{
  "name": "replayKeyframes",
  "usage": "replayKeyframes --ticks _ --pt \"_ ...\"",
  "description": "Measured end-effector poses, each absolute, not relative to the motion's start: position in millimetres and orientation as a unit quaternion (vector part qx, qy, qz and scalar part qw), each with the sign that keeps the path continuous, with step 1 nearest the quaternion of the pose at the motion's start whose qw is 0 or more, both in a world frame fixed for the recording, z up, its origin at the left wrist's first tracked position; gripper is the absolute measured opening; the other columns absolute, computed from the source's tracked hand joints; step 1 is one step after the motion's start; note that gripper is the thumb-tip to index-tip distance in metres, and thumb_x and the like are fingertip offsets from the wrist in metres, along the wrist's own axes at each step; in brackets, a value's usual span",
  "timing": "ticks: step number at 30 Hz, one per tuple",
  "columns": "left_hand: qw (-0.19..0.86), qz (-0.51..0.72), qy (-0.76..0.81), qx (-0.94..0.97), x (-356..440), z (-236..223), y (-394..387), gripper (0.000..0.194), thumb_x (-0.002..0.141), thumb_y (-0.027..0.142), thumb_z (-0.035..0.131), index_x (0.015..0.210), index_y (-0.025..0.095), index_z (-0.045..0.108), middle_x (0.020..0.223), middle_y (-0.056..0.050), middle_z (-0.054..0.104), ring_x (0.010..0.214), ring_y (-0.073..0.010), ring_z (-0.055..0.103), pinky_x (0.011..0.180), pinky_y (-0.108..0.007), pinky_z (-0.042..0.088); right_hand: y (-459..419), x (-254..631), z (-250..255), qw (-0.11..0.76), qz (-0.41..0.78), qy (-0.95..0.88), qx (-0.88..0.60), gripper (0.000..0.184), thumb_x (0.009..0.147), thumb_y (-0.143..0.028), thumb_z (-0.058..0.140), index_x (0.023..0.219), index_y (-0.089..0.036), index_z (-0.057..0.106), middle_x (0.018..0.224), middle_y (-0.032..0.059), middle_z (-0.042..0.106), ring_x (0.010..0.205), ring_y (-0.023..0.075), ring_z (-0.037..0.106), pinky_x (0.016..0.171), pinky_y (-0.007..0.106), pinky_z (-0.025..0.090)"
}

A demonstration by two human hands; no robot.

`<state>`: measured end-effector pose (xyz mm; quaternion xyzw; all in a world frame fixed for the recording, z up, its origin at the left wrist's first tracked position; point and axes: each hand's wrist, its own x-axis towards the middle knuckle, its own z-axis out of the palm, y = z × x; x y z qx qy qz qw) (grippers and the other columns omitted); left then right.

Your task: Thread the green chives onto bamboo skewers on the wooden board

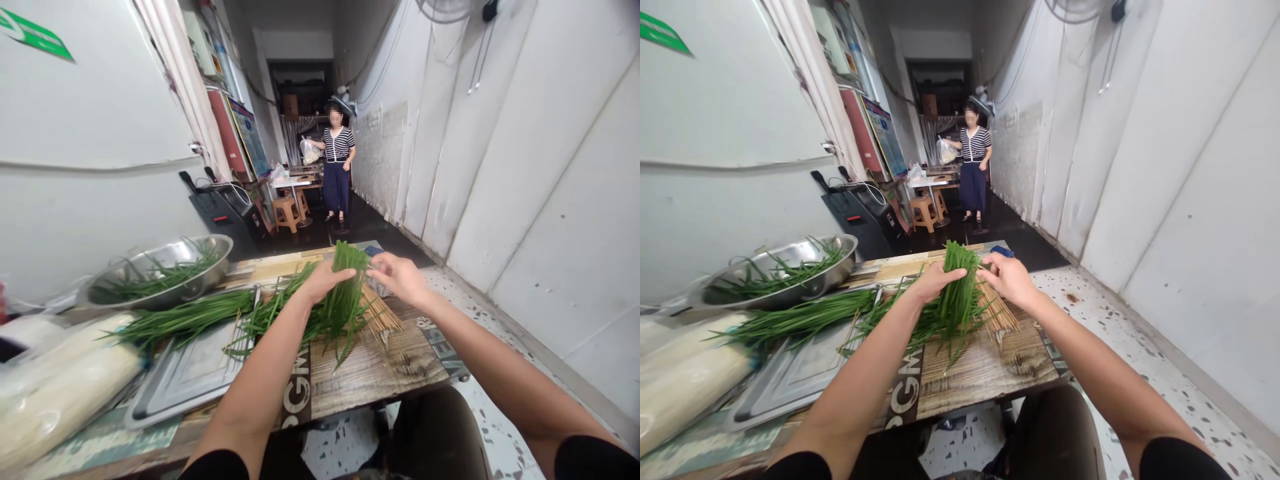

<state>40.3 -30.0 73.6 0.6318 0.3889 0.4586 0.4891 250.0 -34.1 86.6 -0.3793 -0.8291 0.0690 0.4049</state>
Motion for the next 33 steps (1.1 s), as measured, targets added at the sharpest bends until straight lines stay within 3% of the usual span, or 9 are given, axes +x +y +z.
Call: replayKeyframes --ticks 2,5,10,15,18,21,25,33 --pt "0.489 0.479 0.379 0.623 34.6 80.6 -33.1 0.048 0.062 0.043 0.074 0.097 0.01 0.067 0.089 -0.011 0.07 0.075 -0.0195 0.064 0.075 -0.035 0.052 -34.8 246.1 100.6 0.379 0.072 -0.847 -0.366 0.022 0.082 -0.032 0.054 0.097 -0.02 0.065 0.067 -0.0017 0.064 0.057 0.0112 0.054 0.058 0.022 0.038" --pt "0.453 0.509 0.382 0.625 25.3 94.8 -39.1 0.049 0.06 0.041 0.076 0.097 0.01 0.067 0.094 -0.011 0.069 0.081 -0.0203 0.064 0.078 -0.035 0.051 -39.5 238.7 120.9 0.372 0.123 -0.864 -0.317 0.022 0.085 -0.029 0.048 0.085 -0.019 0.068 0.069 -0.0013 0.064 0.061 0.01 0.054 0.06 0.021 0.039" --pt "0.468 0.519 0.331 0.634 12.6 113.1 -48.5 0.066 0.051 0.043 0.081 0.106 0.011 0.063 0.104 -0.014 0.067 0.093 -0.0247 0.063 0.085 -0.036 0.048 -54.6 222.6 148.8 0.364 0.315 -0.823 -0.302 0.023 0.082 -0.034 0.051 0.082 -0.017 0.067 0.047 -0.0075 0.047 0.038 0.0047 0.037 0.041 0.019 0.029" --pt "0.433 0.523 0.3 0.67 9.2 127.0 -56.6 0.065 0.049 0.039 0.082 0.106 0.013 0.064 0.108 -0.013 0.066 0.101 -0.0263 0.061 0.089 -0.036 0.046 -65.1 212.4 163.5 0.339 0.453 -0.773 -0.288 0.022 0.078 -0.036 0.057 0.082 -0.016 0.065 0.045 -0.0075 0.048 0.031 0.0029 0.029 0.032 0.019 0.018" --pt "0.43 0.544 0.335 0.638 12.5 130.3 -60.1 0.053 0.05 0.031 0.083 0.096 0.01 0.066 0.096 -0.012 0.069 0.086 -0.0227 0.065 0.082 -0.034 0.049 -65.7 211.2 167.3 0.355 0.447 -0.761 -0.307 0.02 0.077 -0.035 0.059 0.077 -0.015 0.064 0.044 -0.0069 0.048 0.03 0.0027 0.03 0.031 0.019 0.018" --pt "0.505 0.539 0.351 0.576 19.1 127.6 -65.5 0.044 0.055 0.029 0.081 0.091 0.009 0.065 0.08 -0.009 0.07 0.069 -0.018 0.065 0.071 -0.033 0.052 -64.1 211.3 167.6 0.37 0.415 -0.759 -0.338 0.018 0.077 -0.032 0.059 0.07 -0.015 0.062 0.044 -0.0065 0.047 0.031 0.0024 0.031 0.032 0.019 0.019" --pt "0.613 0.493 0.315 0.53 26.0 122.1 -75.7 0.04 0.064 0.028 0.076 0.098 0.01 0.064 0.085 -0.01 0.07 0.073 -0.0186 0.066 0.07 -0.033 0.053 -61.0 211.8 162.7 0.363 0.349 -0.796 -0.336 0.018 0.077 -0.029 0.057 0.068 -0.014 0.062 0.046 -0.0059 0.047 0.039 0.0028 0.035 0.039 0.018 0.026" --pt "0.649 0.492 0.341 0.47 15.9 109.7 -78.8 0.03 0.069 0.023 0.071 0.093 0.008 0.063 0.084 -0.011 0.07 0.072 -0.0166 0.067 0.069 -0.028 0.054 -50.8 225.5 147.4 0.311 0.272 -0.839 -0.354 0.029 0.079 -0.041 0.054 0.069 -0.015 0.061 0.05 -0.0046 0.051 0.043 0.0056 0.039 0.046 0.021 0.03"
